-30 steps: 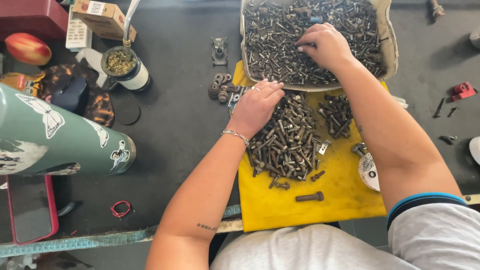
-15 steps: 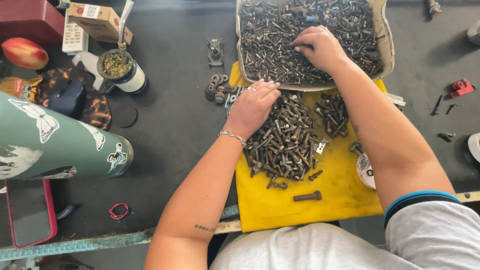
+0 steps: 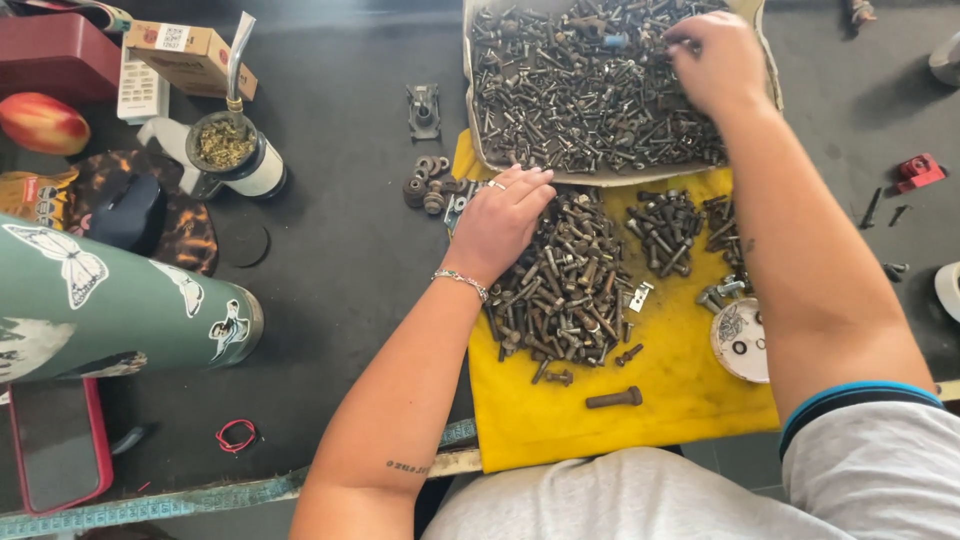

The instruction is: The person sorts small metal fasteners by hand from a large container onto a yellow mat, creating separate piles. The person handles the fasteners one at a time, placing them into distinct groups on the mat.

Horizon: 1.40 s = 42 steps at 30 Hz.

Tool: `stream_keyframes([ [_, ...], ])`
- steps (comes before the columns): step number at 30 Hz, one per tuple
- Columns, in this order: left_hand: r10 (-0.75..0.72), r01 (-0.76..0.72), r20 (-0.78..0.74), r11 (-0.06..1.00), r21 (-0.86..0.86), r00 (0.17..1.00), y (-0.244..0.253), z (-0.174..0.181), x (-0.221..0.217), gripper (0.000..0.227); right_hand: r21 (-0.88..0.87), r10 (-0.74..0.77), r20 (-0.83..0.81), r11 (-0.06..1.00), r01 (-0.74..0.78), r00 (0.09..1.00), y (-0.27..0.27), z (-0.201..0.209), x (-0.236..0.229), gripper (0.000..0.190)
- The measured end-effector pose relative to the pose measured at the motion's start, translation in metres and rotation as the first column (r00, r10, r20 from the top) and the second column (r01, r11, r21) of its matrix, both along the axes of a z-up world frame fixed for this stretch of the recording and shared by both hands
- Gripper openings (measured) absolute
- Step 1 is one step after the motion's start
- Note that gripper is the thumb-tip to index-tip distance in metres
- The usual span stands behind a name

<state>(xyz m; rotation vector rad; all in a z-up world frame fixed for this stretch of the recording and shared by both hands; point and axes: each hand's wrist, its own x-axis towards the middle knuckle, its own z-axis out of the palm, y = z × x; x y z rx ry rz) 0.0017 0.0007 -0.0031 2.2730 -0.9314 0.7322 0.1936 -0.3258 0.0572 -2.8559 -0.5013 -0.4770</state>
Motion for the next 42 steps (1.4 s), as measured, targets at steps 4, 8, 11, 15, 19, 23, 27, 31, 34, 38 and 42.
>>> stream_keyframes([
  [4, 0.003, -0.003, -0.009, 1.0, 0.003, 1.0, 0.001, 0.003, -0.001, 0.022, 0.035, -0.018, 0.082, 0.999, 0.015, 0.996, -0.053, -0.01, 0.02, 0.028],
  [8, 0.001, -0.001, -0.021, 1.0, 0.005, 1.0, 0.002, 0.004, -0.002, 0.023, -0.085, 0.065, 0.211, 0.995, -0.048, 0.975, -0.078, -0.008, 0.019, 0.028],
  [11, -0.006, 0.006, -0.024, 1.0, 0.008, 1.0, 0.001, 0.0, 0.0, 0.024, -0.129, 0.086, 0.29, 0.99, -0.05, 0.953, -0.089, -0.007, 0.013, 0.027],
  [15, -0.008, 0.009, -0.026, 0.999, 0.037, 1.0, 0.001, 0.006, -0.002, 0.026, 0.18, 0.088, 0.249, 0.974, -0.135, 0.964, -0.127, -0.049, 0.048, 0.034],
  [19, -0.043, 0.043, 0.002, 0.999, 0.01, 0.999, -0.001, 0.012, -0.001, 0.027, 0.19, 0.031, 0.293, 0.978, -0.09, 0.955, -0.131, -0.056, 0.049, 0.031],
  [23, -0.02, 0.02, -0.015, 0.999, 0.036, 1.0, -0.002, 0.014, -0.003, 0.024, 0.193, 0.057, 0.284, 0.974, -0.115, 0.957, -0.101, -0.03, 0.022, 0.041],
  [27, -0.002, 0.003, -0.015, 0.999, 0.05, 1.0, -0.001, 0.01, -0.003, 0.026, 0.05, 0.076, 0.28, 0.994, -0.093, 0.957, -0.088, -0.023, 0.01, 0.033],
  [31, 0.009, -0.008, -0.008, 0.999, 0.047, 1.0, -0.001, 0.009, -0.004, 0.025, -0.364, 0.162, 0.332, 0.931, -0.033, 0.929, -0.079, -0.016, 0.008, 0.018],
  [34, 0.012, -0.012, -0.007, 0.999, 0.05, 1.0, -0.001, 0.01, -0.004, 0.026, -0.683, 0.265, 0.42, 0.723, 0.11, 0.868, -0.073, -0.01, 0.006, 0.011],
  [38, 0.017, -0.016, -0.017, 0.999, 0.044, 1.0, -0.002, 0.012, -0.004, 0.024, -0.742, 0.188, 0.292, 0.663, 0.098, 0.938, -0.063, -0.012, 0.008, 0.029],
  [42, 0.017, -0.016, -0.024, 0.999, 0.044, 1.0, -0.001, 0.01, -0.003, 0.026, -0.727, 0.153, 0.273, 0.679, 0.1, 0.95, -0.052, -0.023, 0.01, 0.021],
])
